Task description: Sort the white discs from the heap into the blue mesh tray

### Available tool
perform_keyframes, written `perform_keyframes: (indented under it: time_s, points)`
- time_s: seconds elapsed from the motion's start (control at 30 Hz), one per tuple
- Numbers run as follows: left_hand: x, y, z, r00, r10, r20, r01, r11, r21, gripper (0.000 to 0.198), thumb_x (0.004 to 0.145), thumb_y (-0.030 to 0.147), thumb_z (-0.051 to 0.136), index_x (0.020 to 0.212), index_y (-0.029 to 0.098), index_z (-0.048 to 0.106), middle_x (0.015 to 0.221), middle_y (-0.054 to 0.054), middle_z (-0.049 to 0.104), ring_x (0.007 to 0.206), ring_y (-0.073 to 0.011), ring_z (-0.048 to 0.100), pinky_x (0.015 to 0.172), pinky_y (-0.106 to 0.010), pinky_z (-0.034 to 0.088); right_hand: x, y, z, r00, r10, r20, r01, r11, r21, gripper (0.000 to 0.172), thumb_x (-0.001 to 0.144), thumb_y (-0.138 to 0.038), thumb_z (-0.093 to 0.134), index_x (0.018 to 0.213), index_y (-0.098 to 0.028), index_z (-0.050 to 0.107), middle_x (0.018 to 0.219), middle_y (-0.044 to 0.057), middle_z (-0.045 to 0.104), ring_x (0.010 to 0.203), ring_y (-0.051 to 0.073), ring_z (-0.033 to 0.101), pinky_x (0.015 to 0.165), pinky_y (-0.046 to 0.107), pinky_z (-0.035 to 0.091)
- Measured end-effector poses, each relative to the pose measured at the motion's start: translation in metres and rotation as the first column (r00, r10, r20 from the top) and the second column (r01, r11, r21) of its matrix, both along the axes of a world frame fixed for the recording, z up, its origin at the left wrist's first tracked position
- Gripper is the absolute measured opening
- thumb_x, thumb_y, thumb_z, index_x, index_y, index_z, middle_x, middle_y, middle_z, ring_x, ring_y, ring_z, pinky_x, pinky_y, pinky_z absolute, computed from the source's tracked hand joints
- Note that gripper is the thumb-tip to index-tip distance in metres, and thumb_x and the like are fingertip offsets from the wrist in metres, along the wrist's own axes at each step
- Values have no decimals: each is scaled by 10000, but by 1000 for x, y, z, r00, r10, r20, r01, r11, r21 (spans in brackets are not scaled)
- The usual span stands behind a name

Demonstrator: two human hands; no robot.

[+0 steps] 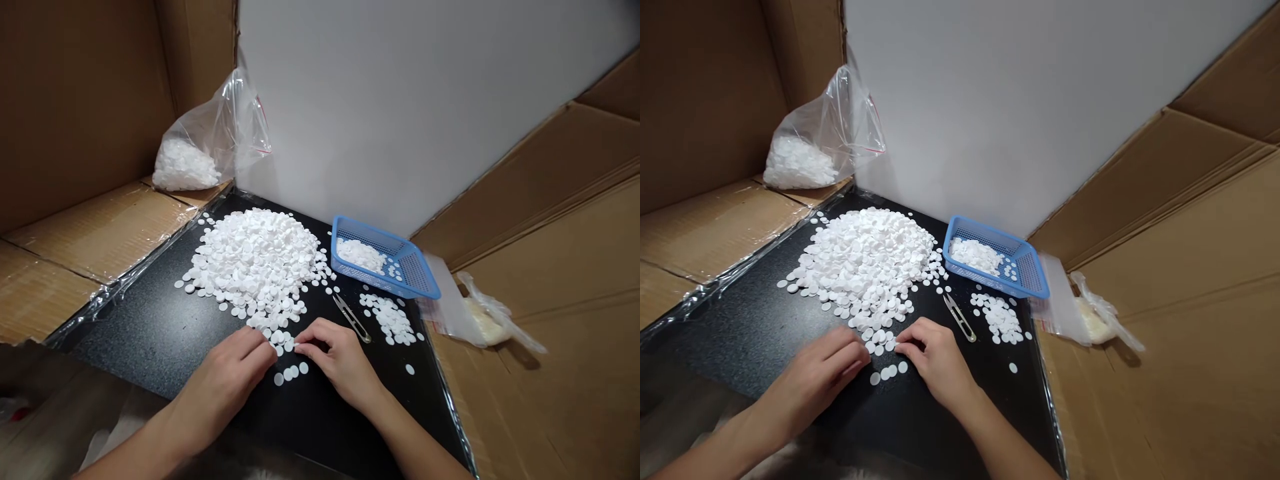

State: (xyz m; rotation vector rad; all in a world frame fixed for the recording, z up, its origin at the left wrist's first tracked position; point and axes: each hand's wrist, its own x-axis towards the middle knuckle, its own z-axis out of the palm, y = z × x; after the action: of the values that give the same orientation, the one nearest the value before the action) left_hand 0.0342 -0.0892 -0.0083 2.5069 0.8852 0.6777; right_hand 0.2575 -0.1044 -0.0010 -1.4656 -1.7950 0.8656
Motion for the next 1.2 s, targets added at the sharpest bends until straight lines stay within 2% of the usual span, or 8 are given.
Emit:
perform_keyframes:
  time_s: [0.1, 0.17, 0.33, 0.6, 0.73, 0.87, 1.07, 1.2]
  points:
    - [5, -3, 3, 994, -101, -32, 103, 992, 78, 168, 1008, 110, 424, 952, 214, 543, 843, -10, 600, 751, -187, 532, 663, -294, 388, 0, -2, 0, 999, 46, -17, -47, 999, -17, 133, 866, -104, 678, 871, -209, 759, 834, 14, 694, 770, 160, 657, 686, 253, 483]
    - [6, -2, 4, 993, -119, -11, 120, 993, 21, 138, 1003, 124, 455, 1011, 222, 551, 842, -2, 611, 749, -183, 550, 657, -285, 403, 0, -2, 0, 999, 40, 1, -40, 999, -32, 127, 857, -101, 687, 889, -206, 749, 804, 5, 680, 734, 154, 644, 657, 244, 479]
    - [5, 4, 1, 994, 53, 93, -38, 987, -157, 151, 1001, 131, 475, 1004, 244, 575, 879, 7, 597, 814, -172, 571, 691, -265, 439, 2, -2, 3, 994, -11, 108, 8, 1000, 25, 151, 832, -86, 715, 748, -196, 656, 728, -17, 629, 654, 137, 582, 585, 228, 432]
    - [20, 8, -3, 986, 115, -123, -118, 993, -22, 137, 893, 90, 651, 816, 194, 604, 852, -8, 582, 815, -215, 531, 692, -324, 398, 5, -6, 5, 918, 144, 369, -225, 956, 187, 174, 916, -61, 572, 808, -197, 584, 811, 13, 601, 704, 150, 576, 643, 251, 444]
    - [24, 10, -1, 988, 78, -133, -76, 997, 19, 179, 929, 88, 595, 782, 187, 573, 827, -7, 579, 783, -206, 514, 674, -321, 378, 11, -5, 12, 940, 231, 252, -259, 962, 84, 160, 872, -61, 649, 823, -206, 602, 904, 7, 615, 792, 145, 603, 721, 246, 468]
    - [22, 12, -2, 995, 79, -67, -78, 997, 17, 172, 966, 160, 552, 800, 199, 578, 835, -11, 583, 788, -208, 510, 684, -323, 382, 21, -3, 20, 968, 222, 116, -220, 975, -34, 158, 880, -86, 663, 786, -208, 625, 934, -1, 609, 837, 138, 614, 754, 241, 473]
    - [10, 11, 3, 991, 130, -15, -129, 948, -290, 197, 961, 284, 548, 788, 223, 619, 810, -10, 579, 787, -200, 534, 675, -297, 415, 16, 1, 14, 990, 102, 101, -101, 995, -14, 123, 911, -99, 622, 860, -208, 649, 888, 5, 619, 822, 151, 609, 751, 270, 475]
    - [2, 12, 1, 987, 164, -7, -159, 950, -267, 162, 938, 252, 550, 792, 228, 615, 812, -13, 591, 796, -211, 544, 686, -304, 417, 5, 2, 7, 993, 17, 121, -13, 999, -34, 96, 864, -136, 697, 817, -206, 649, 840, -3, 580, 730, 140, 576, 641, 259, 455]
